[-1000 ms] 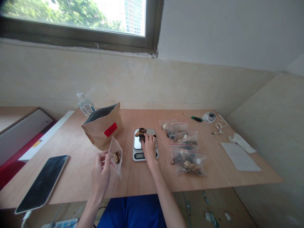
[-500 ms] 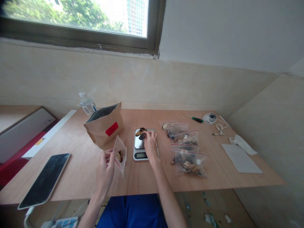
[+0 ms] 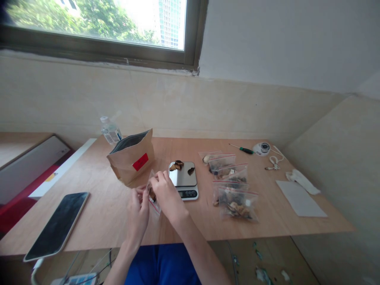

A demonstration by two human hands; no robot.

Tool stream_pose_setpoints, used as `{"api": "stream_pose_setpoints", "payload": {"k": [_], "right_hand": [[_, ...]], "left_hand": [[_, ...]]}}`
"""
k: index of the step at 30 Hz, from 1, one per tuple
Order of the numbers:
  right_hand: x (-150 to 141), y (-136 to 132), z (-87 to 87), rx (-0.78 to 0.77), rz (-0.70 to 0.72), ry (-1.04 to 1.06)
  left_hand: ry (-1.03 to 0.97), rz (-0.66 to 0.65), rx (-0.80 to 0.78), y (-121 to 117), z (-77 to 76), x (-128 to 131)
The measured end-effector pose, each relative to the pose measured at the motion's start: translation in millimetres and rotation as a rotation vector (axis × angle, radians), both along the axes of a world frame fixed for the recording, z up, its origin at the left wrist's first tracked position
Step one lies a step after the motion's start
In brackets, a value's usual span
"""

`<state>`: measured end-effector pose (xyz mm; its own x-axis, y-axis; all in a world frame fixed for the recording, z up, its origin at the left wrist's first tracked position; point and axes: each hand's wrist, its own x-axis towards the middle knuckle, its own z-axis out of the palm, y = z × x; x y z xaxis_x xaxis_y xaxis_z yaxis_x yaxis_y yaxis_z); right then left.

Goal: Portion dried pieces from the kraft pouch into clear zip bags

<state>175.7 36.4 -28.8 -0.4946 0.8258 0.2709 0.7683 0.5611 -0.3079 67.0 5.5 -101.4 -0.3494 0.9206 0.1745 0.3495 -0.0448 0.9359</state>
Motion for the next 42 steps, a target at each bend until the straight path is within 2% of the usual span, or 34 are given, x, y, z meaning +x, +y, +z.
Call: {"api": "stream_pose_setpoints", "payload": {"k": [3,6,8,10,13,15,19,23,28,31,35,39,42], "right_hand": [[-9,-3,-0.1,-0.09,-0.04,0.137],[-13,-4,-2.6,-0.178,-0.063,0.367],[-9,4,-7.3,-0.154,-0.066,0.517],[-1,20,-17.8,-0.055,-0.139,0.606],[14,54,-46.6,0.077,-0.375,0.514],[20,73,-69.9,0.067,-0.481,0.355],[21,90,-103.8,0.036,-0.5,0.208],[20,88,-112.3,0.037,-0.483,0.24],[28,83,-109.3,0.03,-0.469,0.341],[32,79,-100.2,0.005,-0.472,0.433],[29,66,-69.2,-0.062,-0.423,0.576],[14,42,-28.5,-0.262,-0.248,0.877],[1,26,-10.0,-0.394,-0.142,0.928]], "left_hand": [[-0.032,0.032,-0.016,-2,-1.5,4],[-0.109,0.061,-0.036,-2,-3.1,4],[-0.146,0.074,-0.026,-1,-4.4,2],[-0.161,0.087,-0.02,-1,-6.3,-2],[-0.147,0.109,-0.025,-1,-9.3,-6],[-0.145,0.103,-0.027,-2,-11.0,-6],[-0.153,0.072,-0.047,-4,-12.0,-6],[-0.146,0.084,-0.043,-3,-11.0,-8],[-0.163,0.095,-0.033,-3,-10.4,-11],[-0.175,0.094,-0.031,-4,-11.5,-11],[-0.187,0.087,-0.025,-3,-12.4,-9],[-0.152,0.102,-0.034,-3,-10.1,-6],[-0.149,0.1,-0.036,-3,-6.7,-4]]}}
